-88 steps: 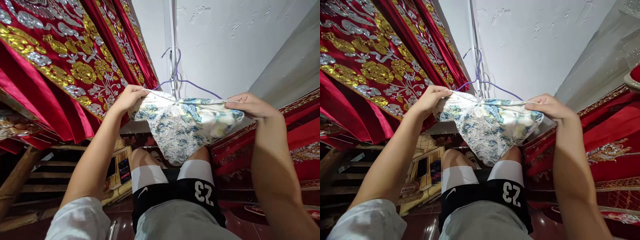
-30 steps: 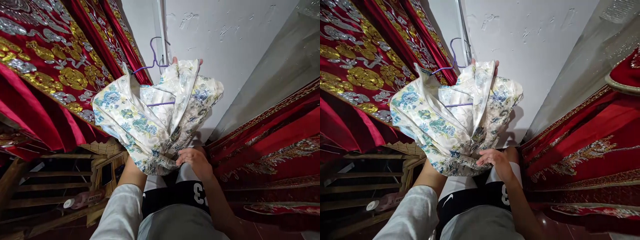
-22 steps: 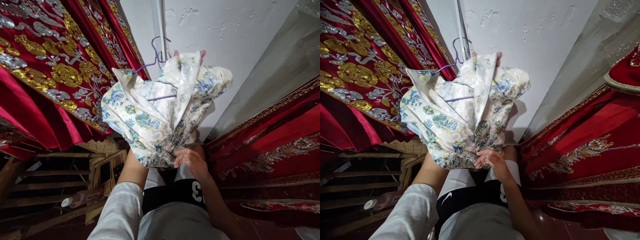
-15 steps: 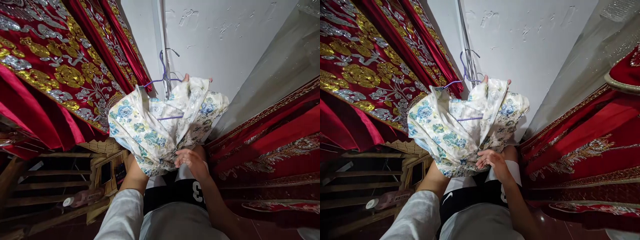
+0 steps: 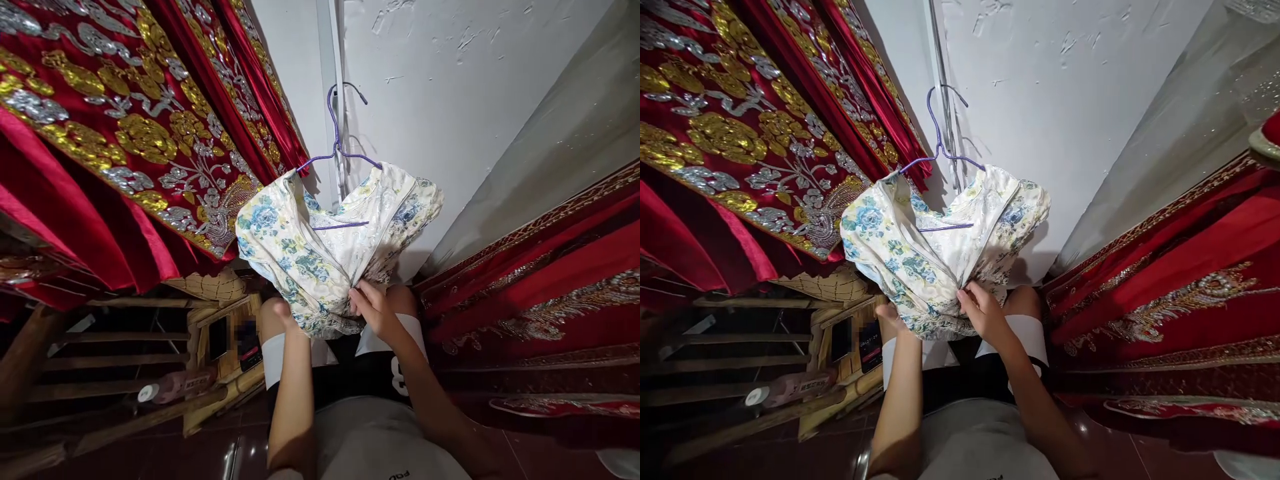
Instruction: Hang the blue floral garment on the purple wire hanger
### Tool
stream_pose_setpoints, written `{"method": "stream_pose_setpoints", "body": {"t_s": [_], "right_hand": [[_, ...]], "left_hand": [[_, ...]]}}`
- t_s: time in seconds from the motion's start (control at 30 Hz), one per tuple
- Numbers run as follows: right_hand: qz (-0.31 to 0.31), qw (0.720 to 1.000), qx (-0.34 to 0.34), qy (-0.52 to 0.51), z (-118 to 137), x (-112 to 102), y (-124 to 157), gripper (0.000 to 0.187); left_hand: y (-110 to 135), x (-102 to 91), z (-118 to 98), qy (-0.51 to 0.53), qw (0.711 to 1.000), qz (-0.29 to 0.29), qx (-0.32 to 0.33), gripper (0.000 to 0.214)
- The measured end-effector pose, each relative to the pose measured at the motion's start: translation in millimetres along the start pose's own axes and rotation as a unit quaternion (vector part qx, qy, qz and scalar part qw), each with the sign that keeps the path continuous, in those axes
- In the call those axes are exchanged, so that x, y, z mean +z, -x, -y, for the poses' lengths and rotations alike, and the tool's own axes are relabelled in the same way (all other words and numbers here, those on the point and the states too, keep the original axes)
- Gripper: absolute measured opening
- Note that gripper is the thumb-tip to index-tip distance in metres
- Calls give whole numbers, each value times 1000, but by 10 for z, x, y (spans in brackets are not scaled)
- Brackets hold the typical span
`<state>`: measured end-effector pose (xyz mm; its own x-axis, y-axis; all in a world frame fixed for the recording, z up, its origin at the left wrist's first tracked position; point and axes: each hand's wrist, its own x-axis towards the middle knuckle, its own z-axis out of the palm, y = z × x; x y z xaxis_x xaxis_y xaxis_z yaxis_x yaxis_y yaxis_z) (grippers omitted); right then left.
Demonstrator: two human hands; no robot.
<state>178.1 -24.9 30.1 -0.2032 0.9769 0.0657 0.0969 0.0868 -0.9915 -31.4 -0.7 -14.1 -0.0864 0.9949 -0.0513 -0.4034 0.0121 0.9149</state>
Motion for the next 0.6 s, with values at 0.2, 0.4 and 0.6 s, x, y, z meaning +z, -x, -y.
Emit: {"method": "stream_pose_setpoints", "body": {"t_s": [0.2, 0.4, 0.6], "right_hand": [[-44, 992, 38, -113, 1, 309, -26, 31], [-131, 979, 65, -145, 99, 82, -4, 25], [-113, 987, 65, -97, 63, 29, 40, 19]], "left_hand": [[181, 99, -155, 38, 997, 28, -56, 75], [150, 317, -89, -70, 960, -202, 183, 46], [375, 730, 253, -312, 894, -46, 318, 26]]}}
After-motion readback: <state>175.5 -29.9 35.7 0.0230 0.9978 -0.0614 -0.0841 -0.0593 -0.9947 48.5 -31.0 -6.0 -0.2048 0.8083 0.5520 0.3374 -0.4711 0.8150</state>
